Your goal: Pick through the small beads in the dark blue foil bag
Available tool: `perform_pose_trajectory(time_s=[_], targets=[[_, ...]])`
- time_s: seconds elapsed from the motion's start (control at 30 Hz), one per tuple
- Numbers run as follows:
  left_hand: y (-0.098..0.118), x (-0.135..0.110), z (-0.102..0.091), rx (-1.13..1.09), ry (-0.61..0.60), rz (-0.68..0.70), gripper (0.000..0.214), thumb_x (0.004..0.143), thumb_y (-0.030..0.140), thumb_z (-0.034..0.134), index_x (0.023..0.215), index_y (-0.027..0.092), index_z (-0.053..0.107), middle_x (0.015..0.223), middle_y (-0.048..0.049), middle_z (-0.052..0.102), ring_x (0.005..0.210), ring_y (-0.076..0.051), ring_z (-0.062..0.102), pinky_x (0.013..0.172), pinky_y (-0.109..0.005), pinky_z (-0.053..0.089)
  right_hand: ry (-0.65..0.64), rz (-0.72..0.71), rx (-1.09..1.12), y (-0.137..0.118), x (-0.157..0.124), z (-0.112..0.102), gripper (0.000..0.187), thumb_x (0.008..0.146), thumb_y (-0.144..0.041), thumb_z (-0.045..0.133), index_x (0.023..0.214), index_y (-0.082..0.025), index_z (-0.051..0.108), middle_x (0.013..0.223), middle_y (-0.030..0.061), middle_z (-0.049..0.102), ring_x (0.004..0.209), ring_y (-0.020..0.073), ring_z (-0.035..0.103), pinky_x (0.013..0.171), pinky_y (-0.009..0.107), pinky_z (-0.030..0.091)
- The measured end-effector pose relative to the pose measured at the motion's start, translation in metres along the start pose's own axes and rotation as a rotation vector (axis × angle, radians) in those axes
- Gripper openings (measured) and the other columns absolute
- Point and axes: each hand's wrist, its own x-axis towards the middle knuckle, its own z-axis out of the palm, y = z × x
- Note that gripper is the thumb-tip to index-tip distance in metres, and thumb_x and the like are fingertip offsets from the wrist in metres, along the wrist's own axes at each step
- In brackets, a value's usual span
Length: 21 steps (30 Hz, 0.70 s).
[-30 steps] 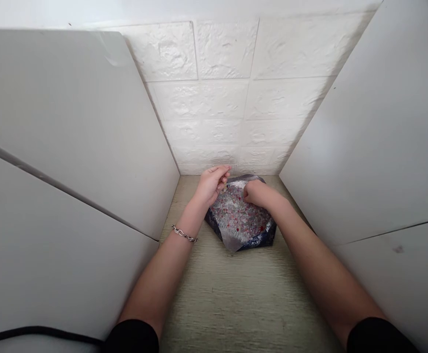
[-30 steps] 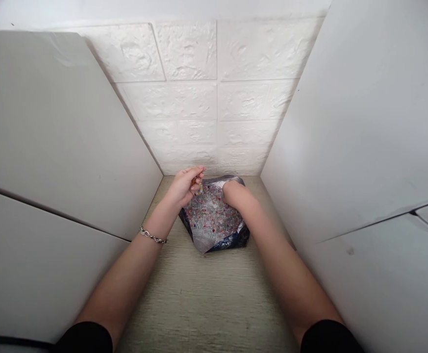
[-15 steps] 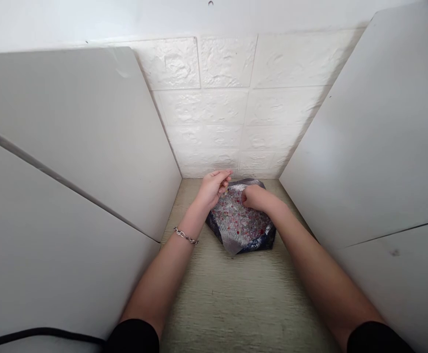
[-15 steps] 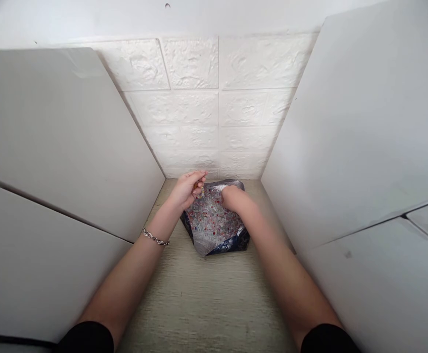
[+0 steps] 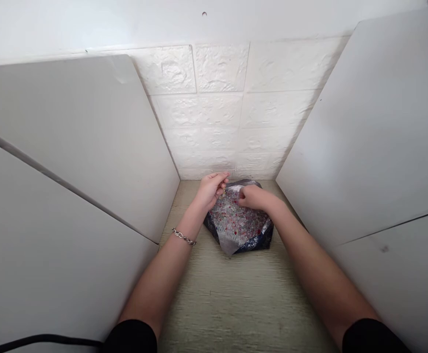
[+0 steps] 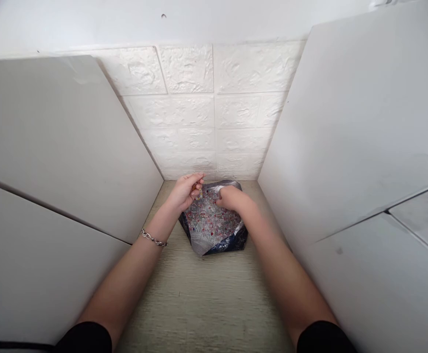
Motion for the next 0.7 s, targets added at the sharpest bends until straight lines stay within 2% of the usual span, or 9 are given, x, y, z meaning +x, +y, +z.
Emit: perform_pose_trajectory(time_s=[0.07,0.17,0.27,0.4,0.53,0.7], targets=[[0.0,0.0,0.0,0.009,0.004,0.0,0.017,0.062,0.024,0.068,0.062,0.012,0.056,0.055,0.0028,0.049,0.041,0.001,0.037,0.034,-0.014,0.019,0.07,-0.022,0.128,0.004,-0.002,-0.007,0.017,0.075,-0.024,0.04,0.068,-0.015,0.053,0.077,0.0061,0.061,0.067,0.0142,0.051,0.06,0.024,0.035],[0.0,-0.001,0.0,0.012,-0.002,0.004,0.017,0.062,0.024,0.067,0.067,0.011,0.059,0.056,0.0026,0.05,0.042,0.0,0.037,0.034,-0.014,0.019,0.132,-0.103,0.473,0.008,-0.007,-0.017,0.018,0.079,-0.023,0.032,0.066,-0.017,0.044,0.068,0.0007,0.052,0.062,0.0113,0.044,0.058,0.023,0.034],[0.001,-0.001,0.0,0.008,-0.014,0.007,0.018,0.061,0.024,0.068,0.07,0.011,0.061,0.057,0.0025,0.05,0.044,0.0,0.038,0.035,-0.013,0.02,0.022,-0.219,0.884,0.007,-0.013,-0.022,0.02,0.08,-0.025,0.03,0.064,-0.018,0.04,0.058,-0.0029,0.039,0.052,0.0094,0.035,0.048,0.022,0.029],[0.001,-0.001,0.0,0.014,-0.023,0.002,0.018,0.06,0.025,0.068,0.069,0.011,0.061,0.057,0.0025,0.05,0.044,-0.001,0.039,0.036,-0.014,0.021,-0.095,-0.357,1.282,0.004,-0.019,-0.023,0.022,0.079,-0.036,0.045,0.068,-0.017,0.048,0.06,-0.0038,0.041,0.049,0.0069,0.035,0.045,0.02,0.025],[0.0,-0.001,0.0,0.025,-0.028,0.008,0.019,0.061,0.026,0.067,0.07,0.011,0.062,0.058,0.0021,0.051,0.045,-0.001,0.039,0.037,-0.014,0.02,-0.116,-0.45,1.428,0.007,-0.02,-0.022,0.024,0.068,-0.037,0.065,0.077,-0.016,0.057,0.06,-0.0041,0.044,0.05,0.0053,0.036,0.045,0.018,0.026],[0.0,0.0,-0.001,0.027,-0.033,0.004,0.019,0.061,0.026,0.067,0.071,0.011,0.062,0.058,0.0022,0.05,0.045,-0.001,0.038,0.037,-0.014,0.02,-0.08,-0.515,1.477,0.011,-0.017,-0.019,0.022,0.063,-0.032,0.071,0.073,-0.016,0.06,0.061,-0.0034,0.045,0.051,0.0055,0.037,0.044,0.018,0.027]])
